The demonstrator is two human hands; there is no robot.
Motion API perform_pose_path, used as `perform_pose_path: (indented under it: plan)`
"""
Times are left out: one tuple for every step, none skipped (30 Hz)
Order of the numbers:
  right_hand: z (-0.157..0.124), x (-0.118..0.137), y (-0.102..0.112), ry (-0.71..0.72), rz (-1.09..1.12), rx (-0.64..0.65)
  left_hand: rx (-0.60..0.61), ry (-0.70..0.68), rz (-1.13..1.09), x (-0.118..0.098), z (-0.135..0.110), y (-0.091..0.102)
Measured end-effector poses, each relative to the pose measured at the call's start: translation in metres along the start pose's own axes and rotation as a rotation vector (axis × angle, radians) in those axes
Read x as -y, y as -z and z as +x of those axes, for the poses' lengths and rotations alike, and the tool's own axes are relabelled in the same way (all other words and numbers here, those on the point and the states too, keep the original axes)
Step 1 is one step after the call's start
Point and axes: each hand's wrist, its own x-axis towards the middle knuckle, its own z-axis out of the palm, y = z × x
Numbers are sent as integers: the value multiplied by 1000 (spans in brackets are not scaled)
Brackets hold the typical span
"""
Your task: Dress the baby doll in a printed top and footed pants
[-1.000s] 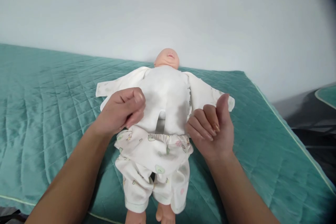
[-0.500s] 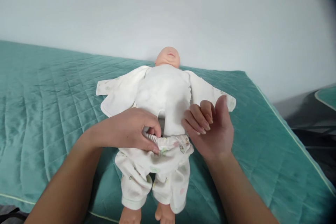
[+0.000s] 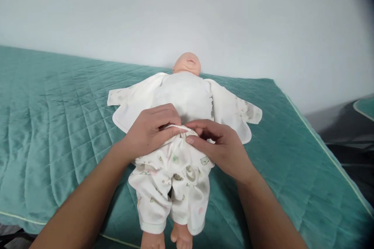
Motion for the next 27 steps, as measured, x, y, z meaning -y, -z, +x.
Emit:
perform_pose_path:
  plan:
    - [0, -1, 1, -12, -3, -7, -15, 47, 11, 0, 0, -1]
    - [0, -2, 2, -27, 6, -15, -22, 104, 17, -1, 0, 0]
    - [0, -3, 3, -47, 25, -23, -21, 166, 14, -1, 0, 0]
    - [1, -4, 3, -70, 46, -33, -13, 231, 1, -1, 0, 2]
    - [2, -5, 5, -91, 66, -43, 3, 298, -23, -1, 1, 5]
    - [3, -5, 6, -109, 84, -51, 31, 364, -56, 0, 1, 8]
    - [4, -6, 8, -123, 98, -55, 72, 428, -97, 1, 1, 12]
    - [5, -7, 10, -135, 110, -58, 122, 488, -141, 4, 1, 16]
    - [7, -8, 11, -146, 120, -63, 179, 541, -185, 6, 1, 21]
    - [8, -9, 13, -158, 128, -70, 238, 585, -221, 9, 1, 25]
    - [9, -11, 14, -172, 137, -85, 296, 620, -245, 12, 1, 30]
    - [10, -12, 15, -186, 148, -110, 343, 645, -258, 15, 0, 34]
    - [10, -13, 16, -199, 165, -140, 375, 659, -263, 18, 0, 38]
    - [11, -15, 18, -209, 191, -170, 401, 664, -263, 21, 0, 42]
    - [11, -16, 19, -216, 227, -198, 423, 662, -264, 24, -1, 45]
    - [12, -17, 20, -217, 274, -222, 443, 654, -269, 27, -1, 48]
    - [12, -18, 22, -213, 325, -241, 466, 643, -279, 29, -2, 51]
    - [13, -18, 23, -201, 376, -254, 490, 633, -292, 32, -2, 54]
    - [13, -18, 24, -183, 418, -265, 510, 624, -307, 34, -3, 56]
    - [14, -18, 25, -158, 450, -275, 518, 620, -322, 36, -3, 57]
    - [14, -18, 26, -135, 470, -282, 511, 621, -337, 38, -4, 58]
    - [14, -18, 27, -114, 481, -285, 488, 630, -353, 40, -4, 57]
    - [15, -19, 27, -96, 488, -282, 449, 644, -369, 42, -5, 56]
    - [15, -19, 26, -81, 491, -273, 393, 663, -387, 43, -6, 54]
    - [15, -20, 26, -67, 486, -256, 328, 688, -409, 44, -7, 52]
    - [16, -20, 25, -54, 468, -237, 265, 717, -433, 45, -7, 49]
    - [16, -21, 23, -39, 435, -217, 210, 746, -454, 45, -8, 47]
